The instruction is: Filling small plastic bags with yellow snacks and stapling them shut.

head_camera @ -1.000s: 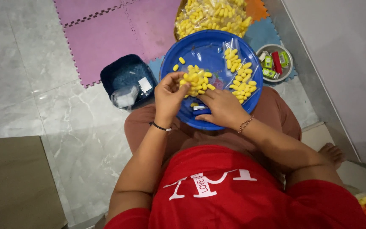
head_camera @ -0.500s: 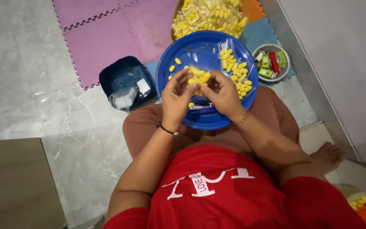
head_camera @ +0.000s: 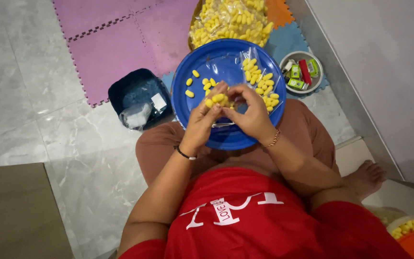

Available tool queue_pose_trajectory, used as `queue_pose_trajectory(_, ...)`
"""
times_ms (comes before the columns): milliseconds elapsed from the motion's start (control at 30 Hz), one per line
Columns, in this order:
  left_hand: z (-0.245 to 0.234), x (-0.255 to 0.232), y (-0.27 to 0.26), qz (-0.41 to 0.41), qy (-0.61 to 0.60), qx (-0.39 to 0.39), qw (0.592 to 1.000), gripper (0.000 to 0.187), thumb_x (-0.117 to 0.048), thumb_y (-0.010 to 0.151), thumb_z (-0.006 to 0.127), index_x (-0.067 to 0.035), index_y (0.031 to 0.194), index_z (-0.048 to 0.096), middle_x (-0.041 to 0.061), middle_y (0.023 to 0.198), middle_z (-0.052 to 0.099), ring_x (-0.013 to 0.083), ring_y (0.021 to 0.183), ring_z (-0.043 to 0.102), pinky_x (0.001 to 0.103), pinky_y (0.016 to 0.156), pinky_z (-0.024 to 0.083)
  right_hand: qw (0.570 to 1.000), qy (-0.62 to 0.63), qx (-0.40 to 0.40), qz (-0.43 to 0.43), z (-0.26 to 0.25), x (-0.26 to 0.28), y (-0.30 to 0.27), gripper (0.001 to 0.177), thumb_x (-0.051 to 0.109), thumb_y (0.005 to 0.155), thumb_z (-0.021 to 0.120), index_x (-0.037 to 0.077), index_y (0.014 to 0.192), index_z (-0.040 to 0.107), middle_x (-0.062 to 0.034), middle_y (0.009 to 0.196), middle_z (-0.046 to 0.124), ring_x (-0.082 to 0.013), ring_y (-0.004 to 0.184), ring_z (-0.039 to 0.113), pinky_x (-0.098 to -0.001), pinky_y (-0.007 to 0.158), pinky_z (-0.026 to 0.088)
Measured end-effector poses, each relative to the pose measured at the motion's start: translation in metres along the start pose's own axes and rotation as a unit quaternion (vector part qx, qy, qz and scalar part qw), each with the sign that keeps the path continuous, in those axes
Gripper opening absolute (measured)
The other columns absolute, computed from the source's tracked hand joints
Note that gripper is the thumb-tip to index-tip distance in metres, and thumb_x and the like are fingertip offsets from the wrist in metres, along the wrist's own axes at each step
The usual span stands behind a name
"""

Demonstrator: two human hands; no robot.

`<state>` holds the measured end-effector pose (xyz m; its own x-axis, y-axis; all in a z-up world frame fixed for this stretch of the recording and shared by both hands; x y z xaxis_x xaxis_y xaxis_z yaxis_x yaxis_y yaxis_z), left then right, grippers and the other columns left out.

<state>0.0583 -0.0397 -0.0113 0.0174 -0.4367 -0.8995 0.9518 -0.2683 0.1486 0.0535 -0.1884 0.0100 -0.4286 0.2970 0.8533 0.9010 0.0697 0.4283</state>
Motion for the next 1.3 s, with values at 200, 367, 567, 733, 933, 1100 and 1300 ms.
queue_pose_trajectory(200, -0.038, 0.031, -0.006, -0.014, 0.145, -0.146, 0.978, 0.035, -0.012, 0.078, 0.093, -0.002, 0.108, 0.077, 0.014, 0.087, 0.076, 0.0169, 0.078, 0.072, 0.032, 0.067, 0.063, 0.993, 0.088, 0.006, 0.08, -0.002, -0.029, -0.01, 0.028, 0.011, 0.084, 0.088, 0.004, 0.103, 0.068, -0.0073, 0.076, 0.066, -0.0119, 0.072, 0.063, -0.0283, 0.068, 0.055)
queue_pose_trajectory(367, -0.03, 0.02, -0.01, 0.005, 0.168, -0.137, 0.976, 0.032, -0.01, 0.077, 0.092, 0.0, 0.105, 0.077, 0.015, 0.083, 0.076, 0.0156, 0.077, 0.071, 0.032, 0.066, 0.061, 0.988, 0.113, 0.04, 0.095, 0.0, -0.03, -0.01, 0.032, 0.011, 0.083, 0.088, 0.003, 0.105, 0.067, -0.0073, 0.08, 0.065, -0.0116, 0.073, 0.061, -0.0292, 0.07, 0.056)
queue_pose_trajectory(567, -0.033, 0.015, -0.011, 0.003, 0.152, -0.109, 0.982, 0.037, -0.004, 0.075, 0.091, -0.001, 0.108, 0.075, 0.013, 0.089, 0.076, 0.0168, 0.087, 0.07, 0.033, 0.079, 0.061, 0.982, 0.153, 0.05, 0.101, 0.003, -0.037, -0.01, 0.034, 0.008, 0.086, 0.085, 0.0, 0.112, 0.064, -0.0088, 0.087, 0.064, -0.0134, 0.077, 0.063, -0.0313, 0.074, 0.059)
queue_pose_trajectory(733, -0.016, -0.026, -0.005, 0.073, 0.318, -0.063, 0.943, 0.032, -0.01, 0.079, 0.089, -0.007, 0.109, 0.078, 0.013, 0.093, 0.078, 0.0287, 0.085, 0.077, 0.036, 0.076, 0.061, 0.987, 0.12, 0.076, 0.079, -0.003, -0.016, 0.004, 0.05, 0.019, 0.085, 0.084, 0.002, 0.128, 0.065, -0.01, 0.104, 0.069, -0.0167, 0.093, 0.067, -0.0351, 0.085, 0.058)
queue_pose_trajectory(933, -0.014, -0.027, -0.002, 0.022, 0.308, -0.033, 0.95, 0.054, -0.01, 0.07, 0.092, -0.013, 0.119, 0.07, 0.012, 0.097, 0.078, 0.0293, 0.084, 0.076, 0.038, 0.077, 0.06, 0.996, 0.053, 0.075, 0.014, -0.012, 0.007, 0.01, 0.026, 0.013, 0.087, 0.082, 0.002, 0.108, 0.073, -0.0096, 0.082, 0.068, -0.0177, 0.069, 0.065, -0.0315, 0.066, 0.055)
queue_pose_trajectory(1100, -0.023, -0.024, -0.004, 0.069, 0.366, 0.013, 0.928, 0.023, -0.012, 0.078, 0.084, -0.019, 0.099, 0.079, 0.006, 0.086, 0.076, 0.0294, 0.08, 0.074, 0.036, 0.072, 0.06, 0.992, -0.003, 0.125, -0.009, -0.012, 0.035, 0.019, 0.04, 0.013, 0.083, 0.085, 0.001, 0.118, 0.069, -0.0126, 0.089, 0.072, -0.0241, 0.074, 0.068, -0.037, 0.069, 0.054)
queue_pose_trajectory(1300, -0.03, -0.032, -0.003, 0.125, 0.38, 0.033, 0.916, 0.023, -0.024, 0.084, 0.082, -0.019, 0.106, 0.078, 0.007, 0.098, 0.077, 0.0334, 0.095, 0.073, 0.042, 0.088, 0.056, 0.971, -0.112, 0.208, -0.048, -0.009, 0.053, 0.033, 0.021, 0.02, 0.092, 0.074, 0.011, 0.11, 0.074, -0.0131, 0.09, 0.073, -0.035, 0.076, 0.071, -0.0406, 0.068, 0.056)
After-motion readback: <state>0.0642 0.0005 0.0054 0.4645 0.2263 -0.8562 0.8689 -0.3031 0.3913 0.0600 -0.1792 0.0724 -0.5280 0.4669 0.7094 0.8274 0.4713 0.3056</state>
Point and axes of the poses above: each hand's wrist, its own y-axis towards the middle knuckle, its own z-axis out of the palm, x = y × z, the point moved 6 cm from there along y, towards the middle knuckle
